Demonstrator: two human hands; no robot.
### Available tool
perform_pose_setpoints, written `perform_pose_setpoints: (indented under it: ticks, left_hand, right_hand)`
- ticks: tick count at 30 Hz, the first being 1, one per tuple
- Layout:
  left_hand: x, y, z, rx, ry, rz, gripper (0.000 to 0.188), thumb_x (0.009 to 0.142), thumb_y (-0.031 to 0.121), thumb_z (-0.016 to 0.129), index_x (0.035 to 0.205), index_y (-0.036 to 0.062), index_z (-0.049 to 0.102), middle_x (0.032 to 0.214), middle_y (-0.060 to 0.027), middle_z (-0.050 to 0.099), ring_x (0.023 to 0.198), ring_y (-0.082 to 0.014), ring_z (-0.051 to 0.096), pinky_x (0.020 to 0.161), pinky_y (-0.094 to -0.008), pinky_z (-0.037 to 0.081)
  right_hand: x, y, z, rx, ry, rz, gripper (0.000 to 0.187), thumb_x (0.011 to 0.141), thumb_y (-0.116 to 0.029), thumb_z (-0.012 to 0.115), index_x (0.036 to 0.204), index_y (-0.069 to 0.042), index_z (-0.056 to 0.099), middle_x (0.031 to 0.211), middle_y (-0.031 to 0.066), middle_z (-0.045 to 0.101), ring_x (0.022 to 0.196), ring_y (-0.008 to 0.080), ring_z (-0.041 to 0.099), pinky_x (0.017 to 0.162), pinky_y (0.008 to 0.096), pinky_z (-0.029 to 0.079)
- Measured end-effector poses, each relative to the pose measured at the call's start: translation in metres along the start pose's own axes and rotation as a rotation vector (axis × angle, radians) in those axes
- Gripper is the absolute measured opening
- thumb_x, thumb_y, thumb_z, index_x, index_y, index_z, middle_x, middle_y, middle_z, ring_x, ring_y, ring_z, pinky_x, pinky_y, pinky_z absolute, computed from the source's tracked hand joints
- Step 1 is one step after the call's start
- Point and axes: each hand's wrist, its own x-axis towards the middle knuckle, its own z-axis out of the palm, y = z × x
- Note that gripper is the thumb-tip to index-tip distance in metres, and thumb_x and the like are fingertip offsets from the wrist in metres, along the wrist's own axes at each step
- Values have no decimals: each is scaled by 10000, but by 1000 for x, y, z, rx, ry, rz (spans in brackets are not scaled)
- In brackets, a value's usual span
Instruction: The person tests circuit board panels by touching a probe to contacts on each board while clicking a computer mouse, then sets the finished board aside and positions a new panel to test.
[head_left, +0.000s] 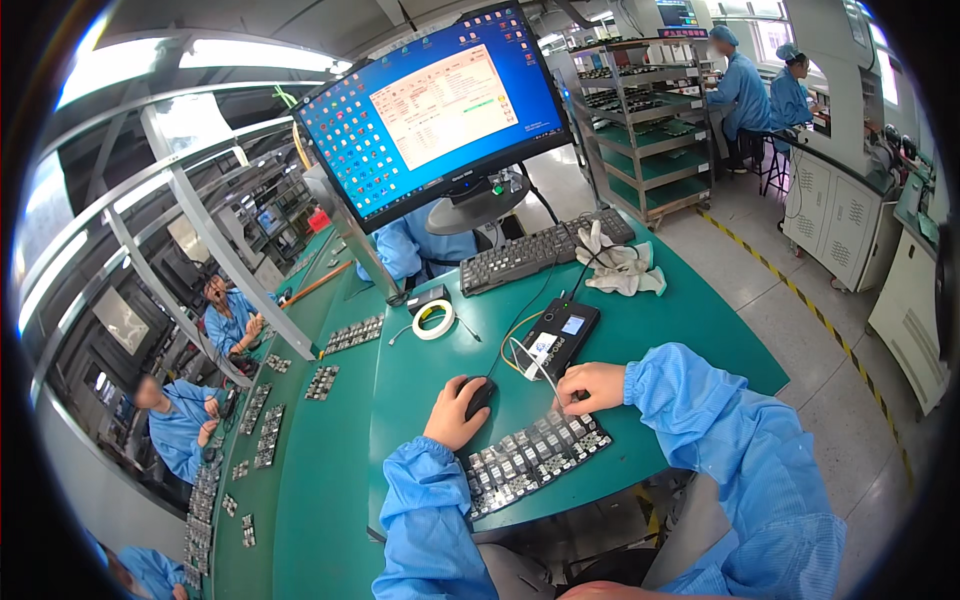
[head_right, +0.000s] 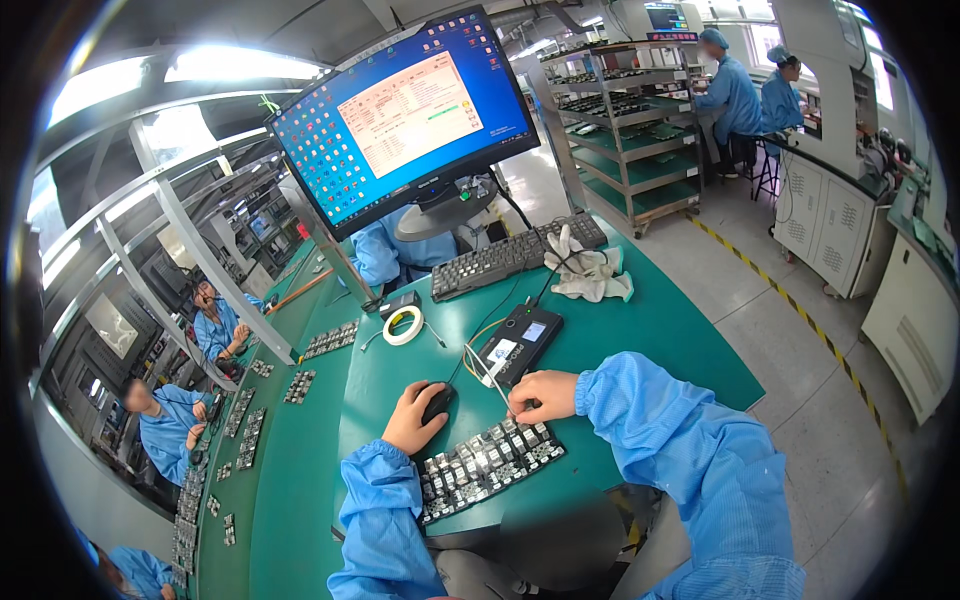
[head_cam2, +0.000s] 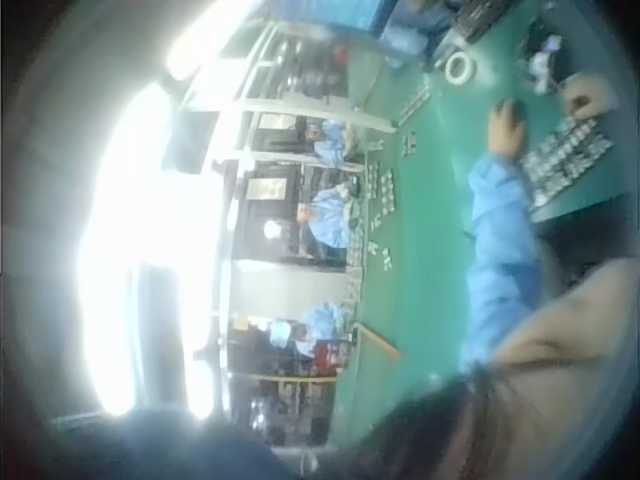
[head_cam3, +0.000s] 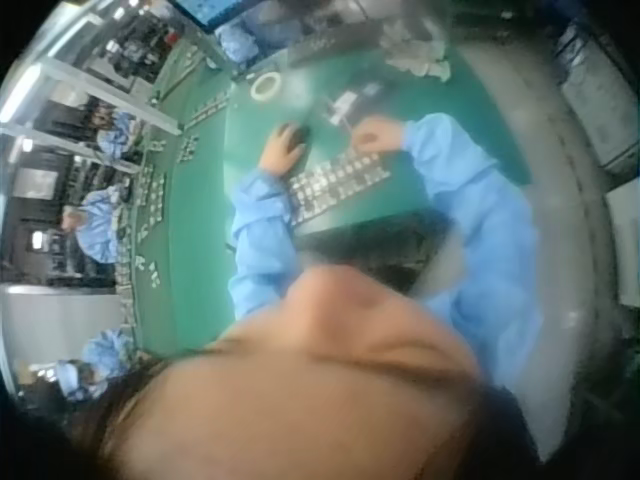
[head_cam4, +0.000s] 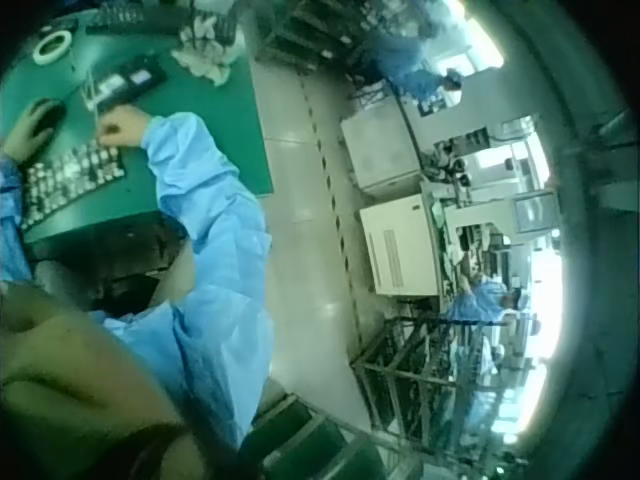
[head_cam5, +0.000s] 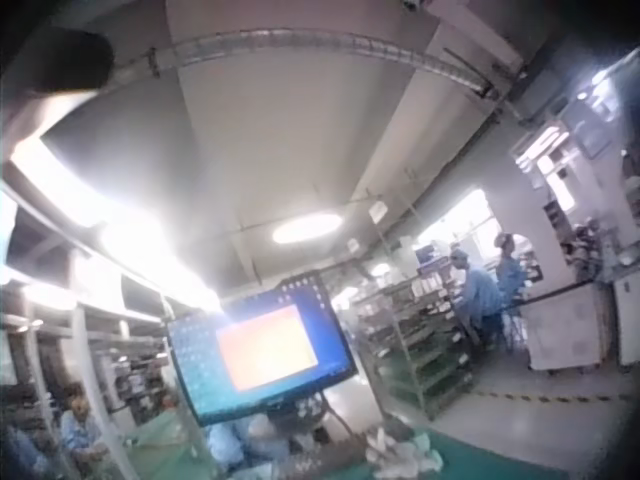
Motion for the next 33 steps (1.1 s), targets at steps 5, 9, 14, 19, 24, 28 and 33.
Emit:
perform_pose_setpoints:
  ticks: [5, 9, 14, 19, 24, 28, 33]
  left_hand:
    - [0, 0, 0, 5, 1, -1, 540, 814, 225, 685, 1319, 128, 521, 1330, -232, 445, 1183, -425, 486, 1017, -464, 418]
    - [0, -1, 0, 2, -2, 5, 541, 814, 226, 685, 1320, 127, 518, 1328, -234, 446, 1183, -425, 485, 1018, -464, 418]
    - [0, 0, 0, -7, -2, 11, 541, 814, 226, 683, 1320, 128, 517, 1327, -235, 446, 1185, -425, 484, 1018, -465, 417]
    - [0, 0, 0, -4, -4, 2, 545, 814, 229, 684, 1323, 130, 514, 1329, -236, 445, 1186, -425, 484, 1019, -466, 415]
    - [0, 1, -1, -8, -14, -15, 547, 818, 224, 687, 1328, 125, 514, 1330, -228, 447, 1204, -416, 472, 1034, -457, 401]
    - [1, 0, -1, -12, -22, -22, 551, 820, 218, 692, 1332, 120, 514, 1329, -220, 450, 1221, -407, 460, 1048, -450, 388]
    - [1, 0, -2, -19, -18, -20, 549, 819, 218, 692, 1330, 124, 516, 1328, -221, 449, 1219, -410, 462, 1048, -451, 388]
  right_hand:
    - [0, -2, -2, -7, -16, 8, 172, 852, -203, 663, 785, -59, 599, 943, 42, 697, 831, 211, 593, 725, 339, 486]
    - [0, -4, -2, -19, -17, 11, 172, 853, -204, 662, 785, -60, 597, 943, 42, 697, 830, 208, 591, 722, 338, 486]
    - [0, -4, -2, -8, -9, 7, 164, 853, -198, 660, 788, -60, 600, 947, 39, 698, 833, 206, 593, 724, 337, 487]
    - [0, -3, -1, -15, -14, 9, 159, 850, -197, 662, 793, -60, 605, 952, 37, 700, 836, 206, 594, 726, 335, 489]
    - [0, -3, -2, -11, -20, 9, 159, 847, -196, 666, 793, -58, 606, 952, 38, 700, 835, 207, 594, 723, 334, 490]
    - [1, -1, -2, -12, -14, 4, 159, 846, -192, 667, 792, -57, 603, 949, 41, 699, 829, 207, 594, 720, 333, 489]
    - [2, -1, -2, -8, -1, -12, 159, 844, -184, 667, 784, -56, 594, 942, 43, 699, 827, 207, 593, 718, 333, 487]
